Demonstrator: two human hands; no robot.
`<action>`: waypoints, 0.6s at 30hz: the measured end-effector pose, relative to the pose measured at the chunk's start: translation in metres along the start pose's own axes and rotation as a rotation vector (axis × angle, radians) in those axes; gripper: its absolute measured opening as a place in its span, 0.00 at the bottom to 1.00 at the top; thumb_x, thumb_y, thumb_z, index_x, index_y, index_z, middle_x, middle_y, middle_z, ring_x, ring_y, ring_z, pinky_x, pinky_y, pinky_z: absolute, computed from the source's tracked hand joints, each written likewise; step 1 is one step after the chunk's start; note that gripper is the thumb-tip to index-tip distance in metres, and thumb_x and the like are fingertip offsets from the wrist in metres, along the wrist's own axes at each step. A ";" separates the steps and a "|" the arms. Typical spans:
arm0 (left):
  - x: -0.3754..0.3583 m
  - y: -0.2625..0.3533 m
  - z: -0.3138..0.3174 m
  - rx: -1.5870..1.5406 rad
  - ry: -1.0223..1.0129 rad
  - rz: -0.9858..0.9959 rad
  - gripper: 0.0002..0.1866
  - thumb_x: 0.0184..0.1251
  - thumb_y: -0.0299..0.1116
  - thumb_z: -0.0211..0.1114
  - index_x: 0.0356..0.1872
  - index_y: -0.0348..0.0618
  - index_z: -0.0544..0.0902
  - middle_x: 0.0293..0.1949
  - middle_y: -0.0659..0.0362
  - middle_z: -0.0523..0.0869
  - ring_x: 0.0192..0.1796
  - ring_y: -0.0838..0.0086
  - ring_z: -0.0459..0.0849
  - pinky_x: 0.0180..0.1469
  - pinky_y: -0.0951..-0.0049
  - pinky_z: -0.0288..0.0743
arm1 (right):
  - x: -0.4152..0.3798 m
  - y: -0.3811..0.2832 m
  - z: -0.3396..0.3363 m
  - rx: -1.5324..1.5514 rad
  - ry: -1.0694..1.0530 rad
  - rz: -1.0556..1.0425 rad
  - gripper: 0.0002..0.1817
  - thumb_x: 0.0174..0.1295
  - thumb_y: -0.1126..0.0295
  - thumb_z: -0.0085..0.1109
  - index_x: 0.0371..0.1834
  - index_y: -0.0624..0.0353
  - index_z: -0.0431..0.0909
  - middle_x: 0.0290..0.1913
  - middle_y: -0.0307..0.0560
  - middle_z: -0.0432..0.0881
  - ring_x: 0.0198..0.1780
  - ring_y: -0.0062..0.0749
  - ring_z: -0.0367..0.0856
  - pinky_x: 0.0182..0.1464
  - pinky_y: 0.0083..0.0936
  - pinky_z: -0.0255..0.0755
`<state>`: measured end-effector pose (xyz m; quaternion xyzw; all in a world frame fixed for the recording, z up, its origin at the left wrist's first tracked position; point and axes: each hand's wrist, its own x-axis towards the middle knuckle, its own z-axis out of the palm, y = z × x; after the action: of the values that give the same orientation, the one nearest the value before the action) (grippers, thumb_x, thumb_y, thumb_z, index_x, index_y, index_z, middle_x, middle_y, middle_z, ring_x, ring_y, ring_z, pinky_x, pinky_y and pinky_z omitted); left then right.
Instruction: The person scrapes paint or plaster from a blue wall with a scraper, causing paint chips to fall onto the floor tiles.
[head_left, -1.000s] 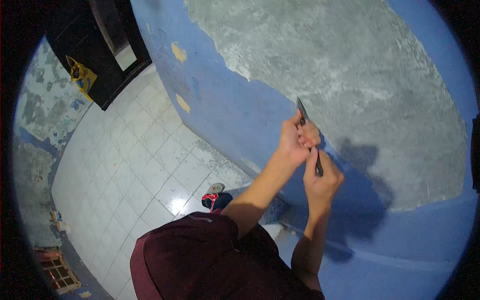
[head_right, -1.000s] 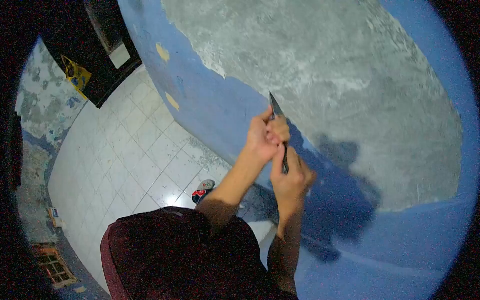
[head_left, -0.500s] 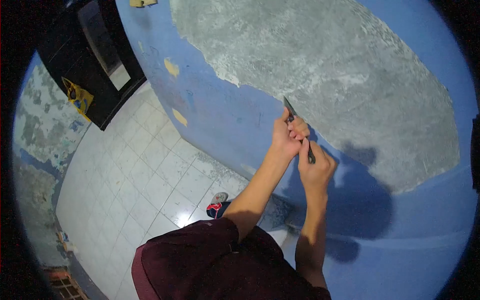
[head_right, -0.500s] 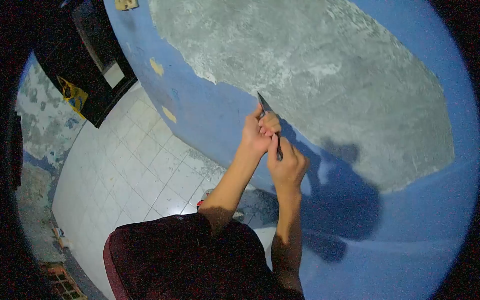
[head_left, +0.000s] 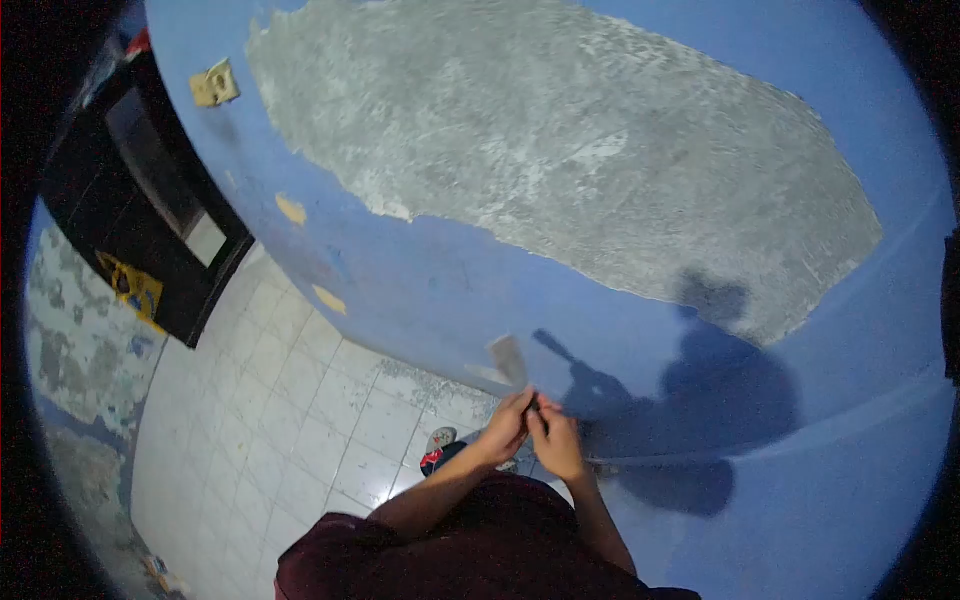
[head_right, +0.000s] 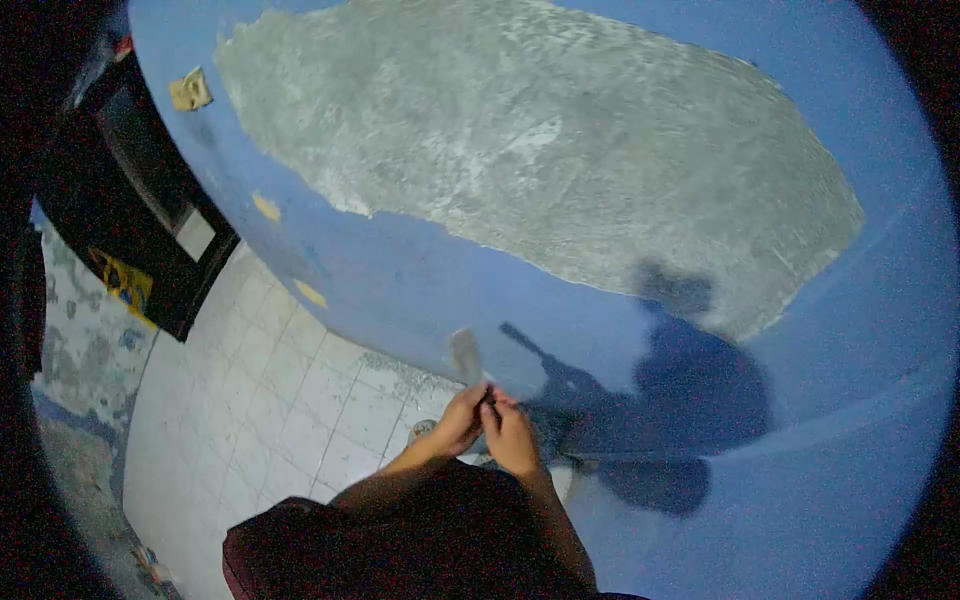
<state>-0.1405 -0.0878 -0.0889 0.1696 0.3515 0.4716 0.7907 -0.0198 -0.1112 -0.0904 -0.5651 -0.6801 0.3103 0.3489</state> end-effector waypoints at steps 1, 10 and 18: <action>-0.004 -0.016 -0.020 -0.015 0.057 0.028 0.17 0.81 0.42 0.47 0.42 0.40 0.76 0.36 0.58 0.81 0.41 0.70 0.81 0.47 0.67 0.77 | -0.005 0.008 0.009 0.013 -0.018 -0.109 0.17 0.70 0.60 0.52 0.46 0.66 0.80 0.45 0.65 0.83 0.49 0.61 0.81 0.49 0.46 0.75; -0.022 -0.046 -0.144 0.706 0.361 0.178 0.19 0.77 0.45 0.55 0.38 0.35 0.78 0.27 0.59 0.80 0.29 0.74 0.79 0.35 0.71 0.75 | 0.000 -0.025 0.026 -0.280 -0.952 -0.055 0.21 0.70 0.56 0.51 0.52 0.64 0.76 0.47 0.65 0.82 0.48 0.61 0.82 0.51 0.50 0.75; -0.032 0.006 -0.140 0.613 0.391 0.117 0.26 0.78 0.52 0.49 0.40 0.33 0.78 0.16 0.63 0.71 0.13 0.80 0.69 0.15 0.75 0.61 | 0.113 -0.110 -0.094 -0.523 0.374 -0.513 0.32 0.65 0.61 0.60 0.70 0.62 0.65 0.71 0.59 0.66 0.72 0.51 0.65 0.70 0.44 0.64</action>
<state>-0.2546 -0.1217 -0.1698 0.3251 0.6105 0.4123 0.5929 -0.0161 -0.0154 0.0664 -0.4937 -0.7797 -0.0782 0.3771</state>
